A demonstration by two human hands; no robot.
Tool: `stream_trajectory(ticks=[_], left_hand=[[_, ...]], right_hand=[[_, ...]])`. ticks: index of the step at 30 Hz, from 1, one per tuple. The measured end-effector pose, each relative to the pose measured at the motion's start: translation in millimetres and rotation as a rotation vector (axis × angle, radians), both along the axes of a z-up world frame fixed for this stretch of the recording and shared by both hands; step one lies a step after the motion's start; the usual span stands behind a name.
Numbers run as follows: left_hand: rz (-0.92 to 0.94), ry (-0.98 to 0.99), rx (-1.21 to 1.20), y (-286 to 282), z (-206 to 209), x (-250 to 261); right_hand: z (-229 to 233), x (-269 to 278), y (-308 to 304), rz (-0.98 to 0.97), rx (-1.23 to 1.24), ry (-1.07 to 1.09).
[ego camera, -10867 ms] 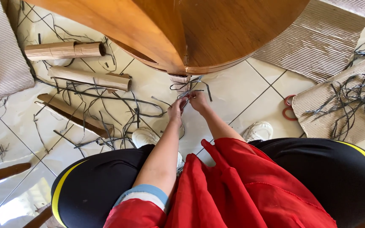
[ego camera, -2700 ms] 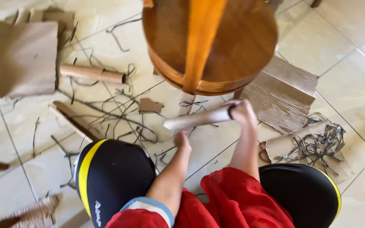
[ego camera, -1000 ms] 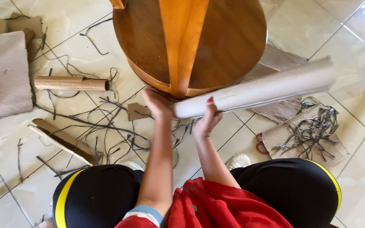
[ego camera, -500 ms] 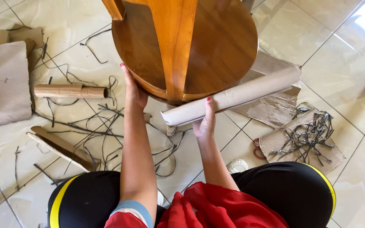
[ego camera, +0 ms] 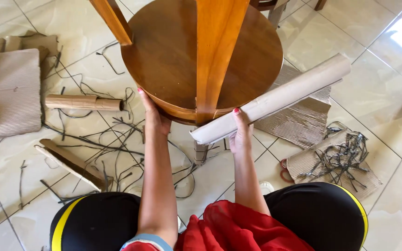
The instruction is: Wrap a wooden table leg with protective cardboard and secure it with ties
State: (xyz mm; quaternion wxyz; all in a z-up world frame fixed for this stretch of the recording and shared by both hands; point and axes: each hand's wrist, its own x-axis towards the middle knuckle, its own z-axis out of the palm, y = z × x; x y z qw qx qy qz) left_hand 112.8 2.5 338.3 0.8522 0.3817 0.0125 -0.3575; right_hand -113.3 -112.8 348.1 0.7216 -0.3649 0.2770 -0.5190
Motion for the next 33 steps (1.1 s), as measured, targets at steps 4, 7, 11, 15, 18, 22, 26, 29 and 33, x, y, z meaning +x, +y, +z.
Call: stream_trajectory(ticks=[4, 7, 11, 15, 18, 22, 26, 29, 33], left_hand=[[0.069, 0.056, 0.027, 3, -14, -3], [0.15, 0.099, 0.018, 6, 4, -21], [0.275, 0.173, 0.016, -8, -14, -36], [0.324, 0.207, 0.038, -24, -10, -58], [0.356, 0.215, -0.004, -32, 12, -81], [0.388, 0.225, -0.032, -45, 34, -111], [0.427, 0.219, -0.044, -53, 41, -137], [0.441, 0.217, -0.059, -63, 38, -150], [0.412, 0.189, -0.083, -73, 40, -166]], right_hand=[[16, 0, 7, -0.002, 0.027, 0.017], [17, -3, 0, -0.014, 0.023, 0.035], [-9, -10, -24, -0.029, 0.037, 0.029], [-26, -26, -53, -0.017, 0.123, 0.043], [-38, -38, -72, -0.018, 0.134, 0.072], [-31, -49, -83, -0.061, 0.16, 0.061], [-12, -61, -88, -0.027, 0.128, 0.065], [1, -64, -89, -0.048, 0.152, 0.055], [-5, -72, -109, -0.031, 0.147, 0.067]])
